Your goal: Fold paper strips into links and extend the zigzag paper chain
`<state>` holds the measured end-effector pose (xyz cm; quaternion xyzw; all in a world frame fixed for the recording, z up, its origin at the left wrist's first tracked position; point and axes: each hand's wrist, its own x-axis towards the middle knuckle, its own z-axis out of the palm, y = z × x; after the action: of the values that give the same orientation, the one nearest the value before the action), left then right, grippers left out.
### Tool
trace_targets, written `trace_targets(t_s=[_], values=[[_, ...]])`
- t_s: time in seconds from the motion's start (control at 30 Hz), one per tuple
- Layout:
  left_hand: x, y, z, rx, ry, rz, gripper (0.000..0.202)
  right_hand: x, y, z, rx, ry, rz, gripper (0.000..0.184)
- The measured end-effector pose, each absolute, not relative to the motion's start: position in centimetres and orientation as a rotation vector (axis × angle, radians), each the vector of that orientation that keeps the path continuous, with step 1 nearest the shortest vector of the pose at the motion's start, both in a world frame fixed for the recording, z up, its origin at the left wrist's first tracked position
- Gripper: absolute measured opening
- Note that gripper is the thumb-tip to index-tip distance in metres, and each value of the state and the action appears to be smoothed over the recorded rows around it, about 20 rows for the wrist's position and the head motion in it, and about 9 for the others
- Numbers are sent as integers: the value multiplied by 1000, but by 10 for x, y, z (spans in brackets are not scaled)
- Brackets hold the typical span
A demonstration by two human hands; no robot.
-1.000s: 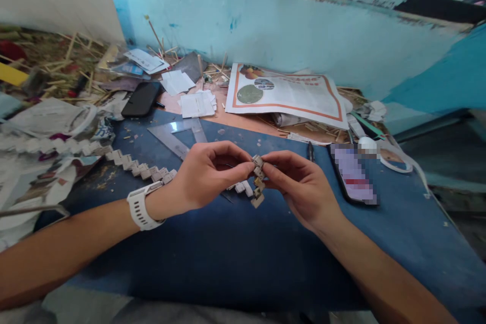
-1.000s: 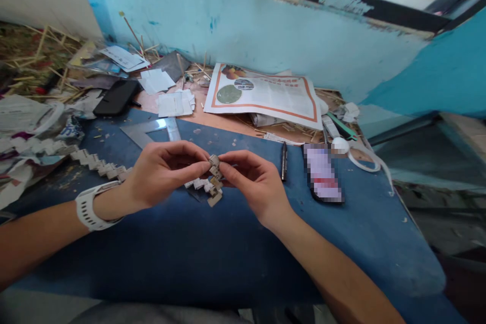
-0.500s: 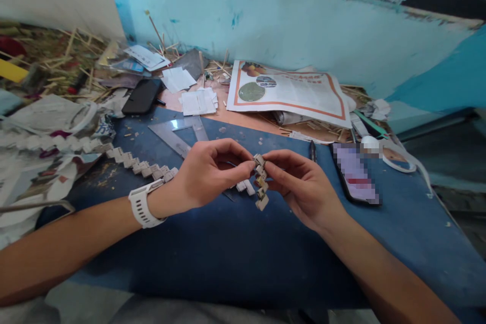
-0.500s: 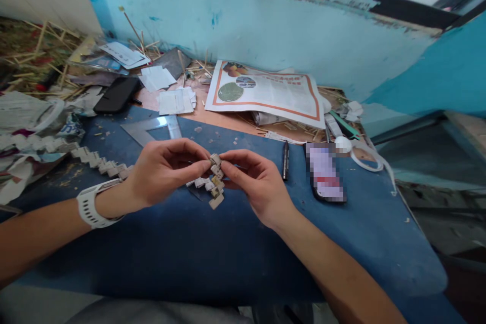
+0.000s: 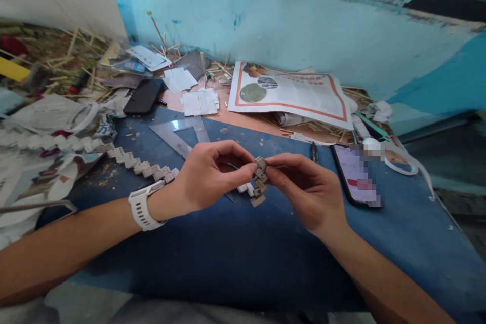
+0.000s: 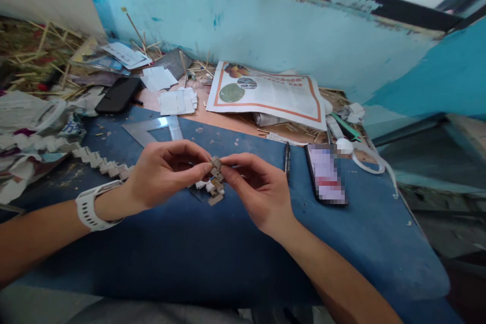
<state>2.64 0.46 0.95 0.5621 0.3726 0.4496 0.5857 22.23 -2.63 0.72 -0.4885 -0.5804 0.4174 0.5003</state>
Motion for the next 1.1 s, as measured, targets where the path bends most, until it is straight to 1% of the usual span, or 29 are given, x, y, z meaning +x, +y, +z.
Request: trace_targets(t_s=[0.17, 0.33, 0.43, 0.57, 0.77, 0.93, 1.1], values=[[25, 7, 9, 1344, 845, 1042, 8, 222, -29, 9, -1176, -1546, 810, 11], [26, 8, 8, 1401, 771, 1141, 4, 222, -29, 5, -1170, -1546, 653, 5], [28, 5, 7, 1333, 796, 1165, 2, 222, -30, 1, -1130, -1571, 593, 8], [31, 2, 6, 1256, 860, 1203, 13, 223, -31, -3, -1084, -1596, 576, 14], [30, 2, 7, 1251, 881, 1207, 16, 224, -31, -6, -1048, -1608, 575, 24], [30, 4, 8, 1229, 809, 1223, 18, 225, -31, -6, -1037, -1649, 545, 23], [29, 2, 8, 1337, 803, 1253, 17, 225, -31, -1, -986, -1699, 505, 24]])
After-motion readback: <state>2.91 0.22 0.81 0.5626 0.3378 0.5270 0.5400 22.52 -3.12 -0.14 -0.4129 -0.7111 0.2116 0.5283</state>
